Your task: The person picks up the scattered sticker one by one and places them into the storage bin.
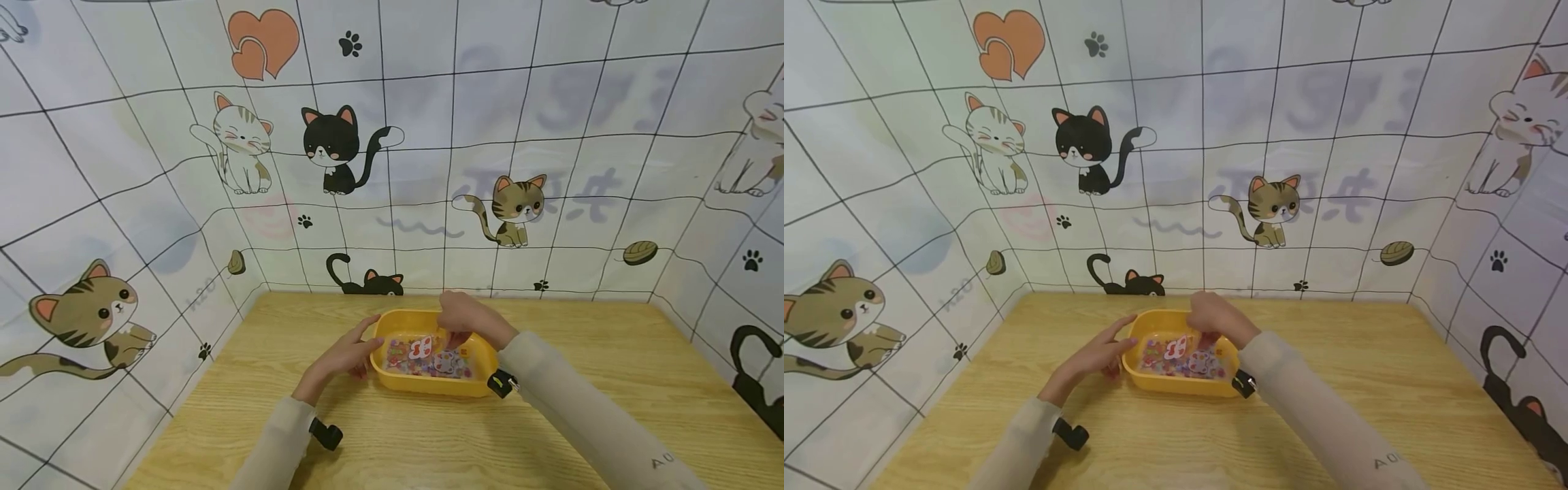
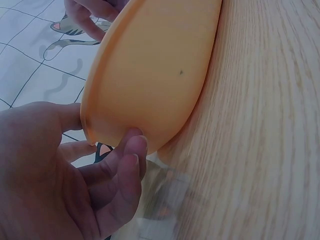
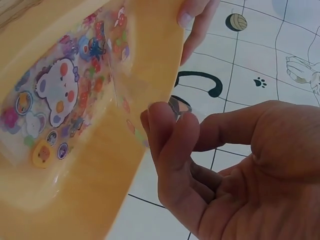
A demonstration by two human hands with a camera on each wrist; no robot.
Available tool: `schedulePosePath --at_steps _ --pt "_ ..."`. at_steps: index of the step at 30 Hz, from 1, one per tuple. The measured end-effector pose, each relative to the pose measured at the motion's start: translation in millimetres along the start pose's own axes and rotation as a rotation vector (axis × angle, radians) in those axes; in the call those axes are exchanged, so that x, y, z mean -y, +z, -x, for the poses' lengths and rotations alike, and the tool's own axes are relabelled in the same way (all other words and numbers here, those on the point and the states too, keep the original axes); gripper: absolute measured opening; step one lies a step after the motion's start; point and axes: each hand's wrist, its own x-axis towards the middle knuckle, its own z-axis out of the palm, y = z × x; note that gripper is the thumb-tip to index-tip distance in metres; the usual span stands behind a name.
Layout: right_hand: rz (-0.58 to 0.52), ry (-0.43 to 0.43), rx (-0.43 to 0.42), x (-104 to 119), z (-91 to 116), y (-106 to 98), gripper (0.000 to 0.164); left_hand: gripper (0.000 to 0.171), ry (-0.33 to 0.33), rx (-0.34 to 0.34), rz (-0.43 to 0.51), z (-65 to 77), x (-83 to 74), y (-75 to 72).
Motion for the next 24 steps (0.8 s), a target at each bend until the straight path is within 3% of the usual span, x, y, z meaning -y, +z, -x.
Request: schedulePosePath --at_steps 6,15,24 --pt "0.048 -0.018 -0.015 -5 0 -2 0.025 0.070 -0.002 -0.003 0.008 -0.8 -0.9 1.1" --pt "0.114 0.009 -0.065 -8 -5 0 0.031 0.069 -0.007 -0.011 0.007 0.5 -0.4 0.7" --pt "0.174 0.038 -0.070 -10 -13 0 0.005 0.067 0.000 0.000 0.005 -0.3 1.0 -0.2"
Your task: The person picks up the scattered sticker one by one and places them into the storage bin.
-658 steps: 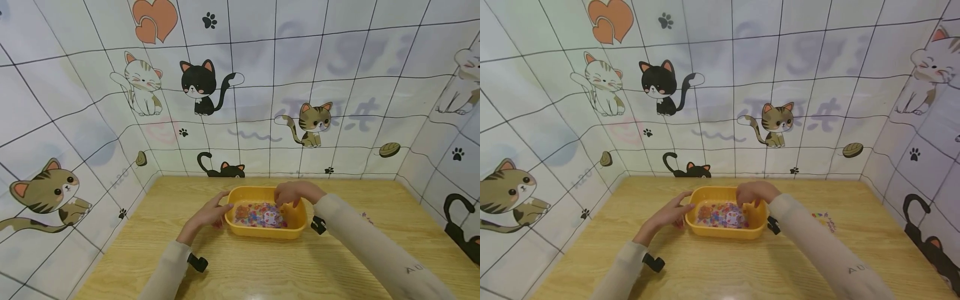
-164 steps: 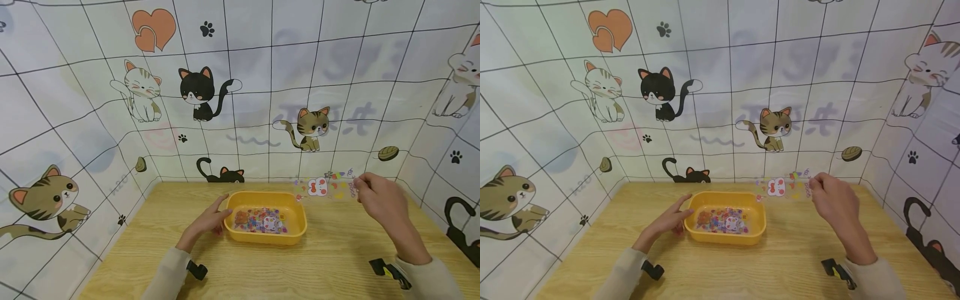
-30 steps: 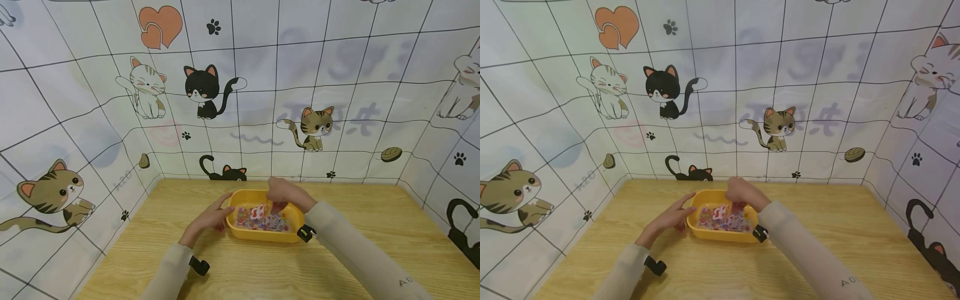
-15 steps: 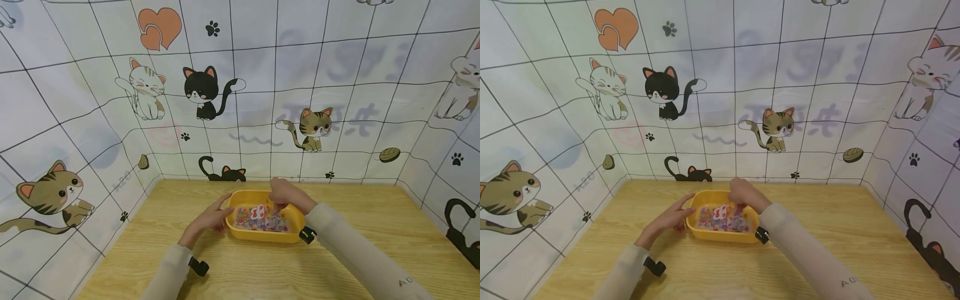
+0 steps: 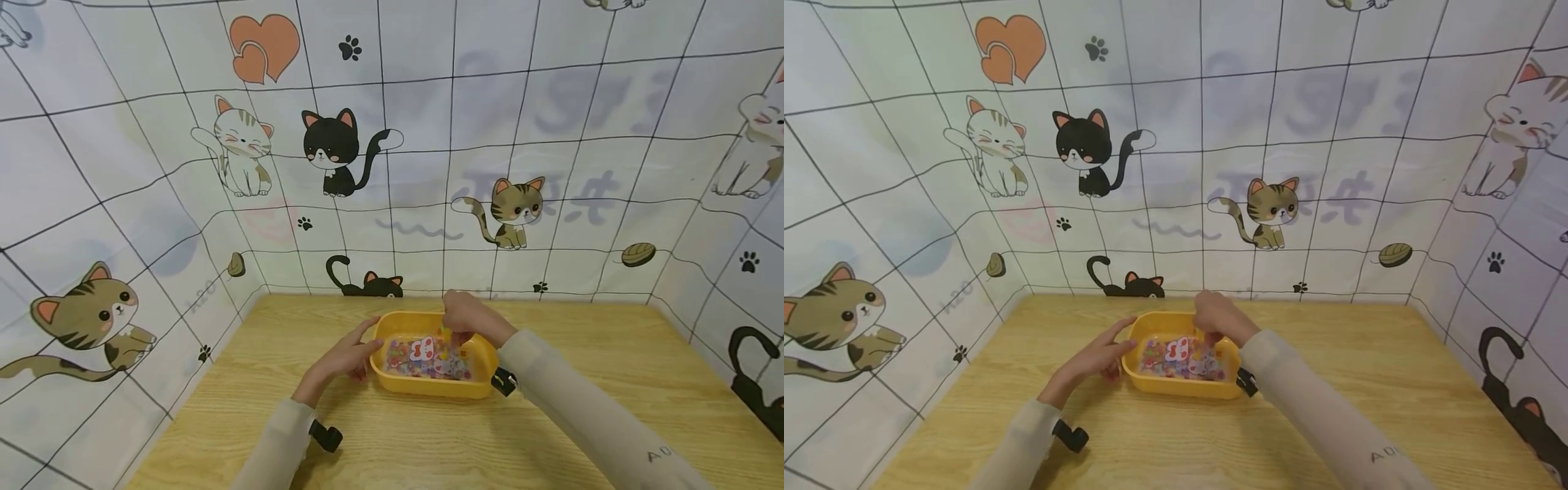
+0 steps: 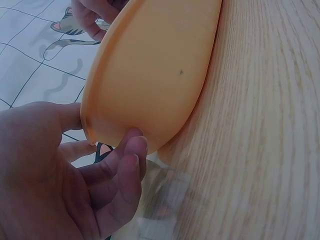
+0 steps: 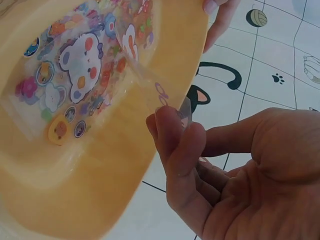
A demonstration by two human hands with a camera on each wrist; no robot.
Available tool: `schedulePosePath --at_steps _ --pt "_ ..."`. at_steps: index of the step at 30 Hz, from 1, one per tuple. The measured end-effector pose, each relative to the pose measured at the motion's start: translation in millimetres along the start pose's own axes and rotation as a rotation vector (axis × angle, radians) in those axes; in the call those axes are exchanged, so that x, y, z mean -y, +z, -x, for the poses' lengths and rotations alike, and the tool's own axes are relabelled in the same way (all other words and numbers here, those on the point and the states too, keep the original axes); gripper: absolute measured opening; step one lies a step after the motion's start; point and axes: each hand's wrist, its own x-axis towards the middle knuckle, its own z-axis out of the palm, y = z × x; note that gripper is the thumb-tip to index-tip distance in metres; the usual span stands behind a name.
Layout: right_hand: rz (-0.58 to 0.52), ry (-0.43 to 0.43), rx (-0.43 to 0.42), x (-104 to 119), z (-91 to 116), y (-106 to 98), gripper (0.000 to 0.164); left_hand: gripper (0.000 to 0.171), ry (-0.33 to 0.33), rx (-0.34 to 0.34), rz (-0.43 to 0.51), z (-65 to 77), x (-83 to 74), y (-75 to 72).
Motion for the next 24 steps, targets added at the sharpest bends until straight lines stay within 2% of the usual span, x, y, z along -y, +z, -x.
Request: schedulePosePath --at_steps 16,18,24 --pt "-0.008 0.015 0.042 -5 -5 10 0.011 0.068 -0.004 0.005 -0.005 -0.2 0.7 -2.3" --pt "0.028 0.024 0.047 -5 -6 10 0.011 0.068 -0.001 0.008 0.002 -0.5 0.5 -2.0" --pt "0.235 0.042 0.016 -5 -11 10 0.016 0.070 0.006 0.018 0.013 -1.5 0.4 -1.5"
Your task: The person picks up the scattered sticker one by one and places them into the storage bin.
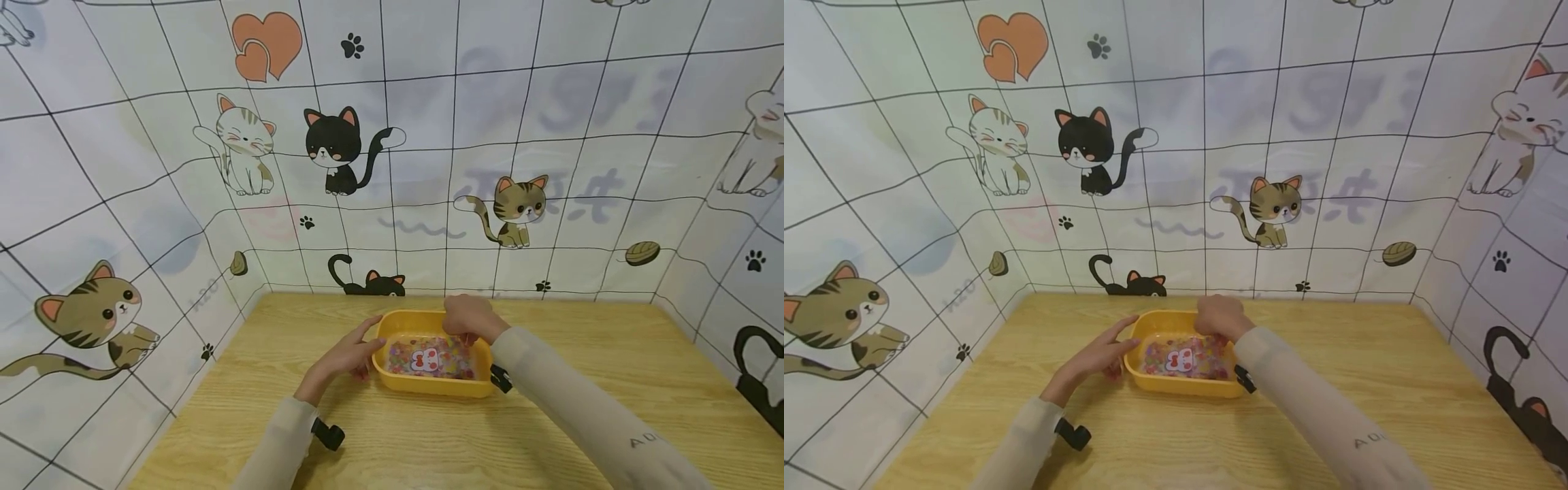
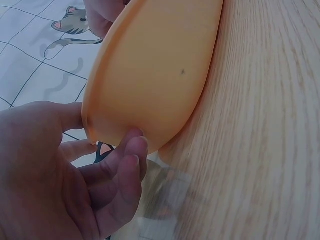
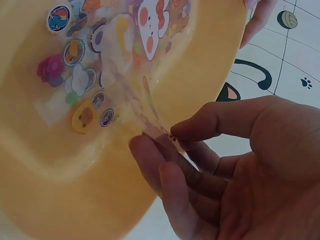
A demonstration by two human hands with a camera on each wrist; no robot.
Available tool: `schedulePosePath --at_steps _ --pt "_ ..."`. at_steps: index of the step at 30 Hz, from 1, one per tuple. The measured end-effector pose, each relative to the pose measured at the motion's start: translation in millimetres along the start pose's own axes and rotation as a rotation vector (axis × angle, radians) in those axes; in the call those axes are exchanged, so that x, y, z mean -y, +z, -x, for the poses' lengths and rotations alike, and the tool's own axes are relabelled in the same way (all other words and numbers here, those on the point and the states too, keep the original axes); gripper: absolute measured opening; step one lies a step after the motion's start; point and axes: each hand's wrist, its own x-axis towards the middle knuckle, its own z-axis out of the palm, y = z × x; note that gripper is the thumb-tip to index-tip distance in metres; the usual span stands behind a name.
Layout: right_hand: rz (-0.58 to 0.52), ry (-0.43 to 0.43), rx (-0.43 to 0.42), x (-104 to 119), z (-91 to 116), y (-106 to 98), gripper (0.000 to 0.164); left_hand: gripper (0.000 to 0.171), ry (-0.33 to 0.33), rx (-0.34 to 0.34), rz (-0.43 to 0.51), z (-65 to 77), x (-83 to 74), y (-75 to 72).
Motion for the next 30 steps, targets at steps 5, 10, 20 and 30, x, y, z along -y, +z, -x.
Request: schedulePosePath --at_steps 5,10,20,30 --pt "-0.016 0.009 -0.025 1 -2 1 0.036 0.069 0.002 -0.001 -0.003 -0.8 0.5 0.5" --pt "-0.073 0.013 -0.004 1 -5 2 0.037 0.070 0.008 -0.005 -0.002 -1.2 0.7 1.3" --pt "0.021 -0.022 -0.012 0 -9 9 0.023 0.069 -0.006 -0.008 0.000 -0.7 1.9 1.4" --pt "-0.002 0.037 0.031 -3 -10 10 0.014 0.069 0.003 -0.002 -0.016 -1.6 3.0 0.4"
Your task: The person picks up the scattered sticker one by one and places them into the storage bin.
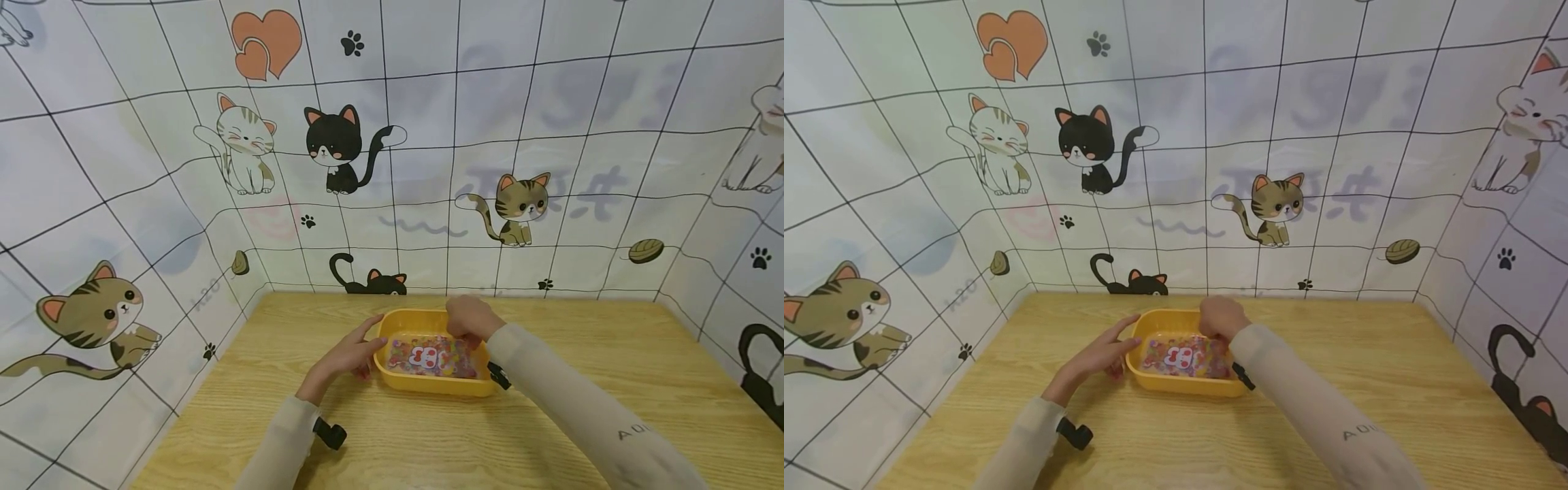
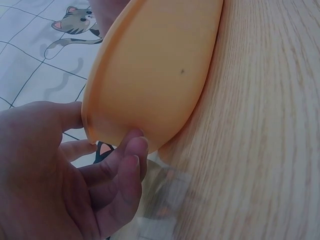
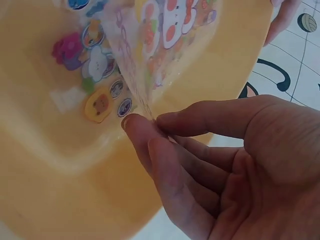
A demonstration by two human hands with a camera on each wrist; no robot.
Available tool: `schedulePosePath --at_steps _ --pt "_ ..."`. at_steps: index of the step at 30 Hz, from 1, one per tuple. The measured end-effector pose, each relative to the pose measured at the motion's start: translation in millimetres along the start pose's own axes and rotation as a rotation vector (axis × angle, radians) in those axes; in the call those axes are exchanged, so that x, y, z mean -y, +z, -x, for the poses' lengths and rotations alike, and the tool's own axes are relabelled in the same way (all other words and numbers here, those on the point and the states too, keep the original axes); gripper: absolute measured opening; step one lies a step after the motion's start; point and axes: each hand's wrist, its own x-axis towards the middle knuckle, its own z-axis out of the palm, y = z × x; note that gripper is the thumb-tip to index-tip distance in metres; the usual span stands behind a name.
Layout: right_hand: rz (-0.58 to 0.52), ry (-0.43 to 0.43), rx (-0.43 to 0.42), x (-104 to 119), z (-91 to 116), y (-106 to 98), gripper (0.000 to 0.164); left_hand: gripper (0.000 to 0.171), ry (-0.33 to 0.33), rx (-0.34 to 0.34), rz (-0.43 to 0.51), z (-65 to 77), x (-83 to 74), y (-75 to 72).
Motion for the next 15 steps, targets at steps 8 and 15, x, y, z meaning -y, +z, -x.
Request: schedulePosePath --at_steps 8,15 --pt "0.029 0.040 0.043 -4 -7 4 0.029 0.069 -0.005 -0.001 -0.003 -0.3 0.5 0.2" --pt "0.084 0.036 0.042 -6 -11 4 0.034 0.069 -0.008 -0.004 0.006 0.0 0.4 -0.2"
